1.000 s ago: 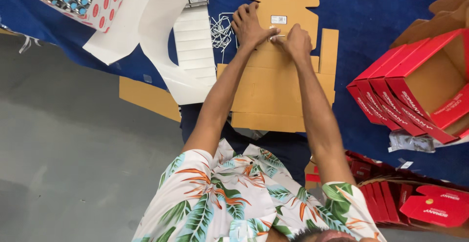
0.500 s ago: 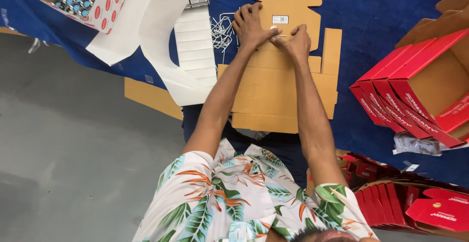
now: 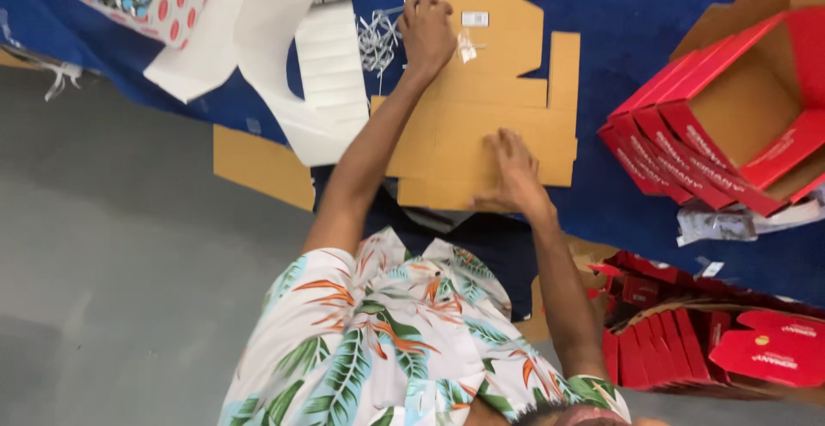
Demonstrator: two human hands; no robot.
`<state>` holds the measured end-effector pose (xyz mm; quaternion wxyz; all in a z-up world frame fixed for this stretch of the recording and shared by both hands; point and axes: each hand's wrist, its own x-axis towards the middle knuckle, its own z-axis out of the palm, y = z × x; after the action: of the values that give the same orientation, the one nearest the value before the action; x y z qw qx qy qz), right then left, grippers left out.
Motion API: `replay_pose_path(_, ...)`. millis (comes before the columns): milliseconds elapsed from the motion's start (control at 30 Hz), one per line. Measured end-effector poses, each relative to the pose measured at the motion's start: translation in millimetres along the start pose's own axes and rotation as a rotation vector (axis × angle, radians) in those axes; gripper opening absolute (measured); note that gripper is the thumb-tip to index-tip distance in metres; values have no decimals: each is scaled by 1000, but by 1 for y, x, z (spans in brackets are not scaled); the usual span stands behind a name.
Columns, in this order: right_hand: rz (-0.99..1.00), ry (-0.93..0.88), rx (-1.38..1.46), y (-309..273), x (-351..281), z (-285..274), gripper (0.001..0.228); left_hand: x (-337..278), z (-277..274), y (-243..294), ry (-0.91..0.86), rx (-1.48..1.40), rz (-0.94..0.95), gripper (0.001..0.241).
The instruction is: The person folds cardboard boxes on a table and places red inserts inside them. They assemble the outer cardboard structure by hand and then fit the pre-formed red components into the interior.
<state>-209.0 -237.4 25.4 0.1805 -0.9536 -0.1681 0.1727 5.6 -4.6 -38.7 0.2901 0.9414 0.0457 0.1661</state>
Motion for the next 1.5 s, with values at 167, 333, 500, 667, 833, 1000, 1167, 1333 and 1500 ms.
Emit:
replay_pose_path(167,-51,-31,-192,-15,-20,14,149,-86,-36,-12,-233,97,225,58)
replay_pose_path(333,-155,-179,-227,-6,-10,-12,118,-122,-71,-31,-125,38,384,74)
replay_pose_path(500,-208,-226,173,11,1,-34,32,-102,-79,-33,-383,-3,284,75)
replay_pose_path(667,-362,203,75,-15,-13,-28,14,-68,-99,-8,-460,-22,238,55)
replay_pose_path(833,-445,443,142,-22,-26,-45,9,-32,-107,-5,-597,-749,-131,29)
replay_pose_path(1000,-450,405,115,5,-4,-41,10,-40,-101,-7,-391,-683,293,26)
replay_pose_path(1167,-419,474,43,25,15,-18,23,-91,-126,-8,-519,-422,596,70)
replay_pose_path(1333,-246,187,-23,44,33,-15,27,-111,-142,-3,-539,-255,642,128)
replay_pose_path(1500,155,-191,-275,90,29,-48,34,-101,-137,-2,-579,-242,475,142)
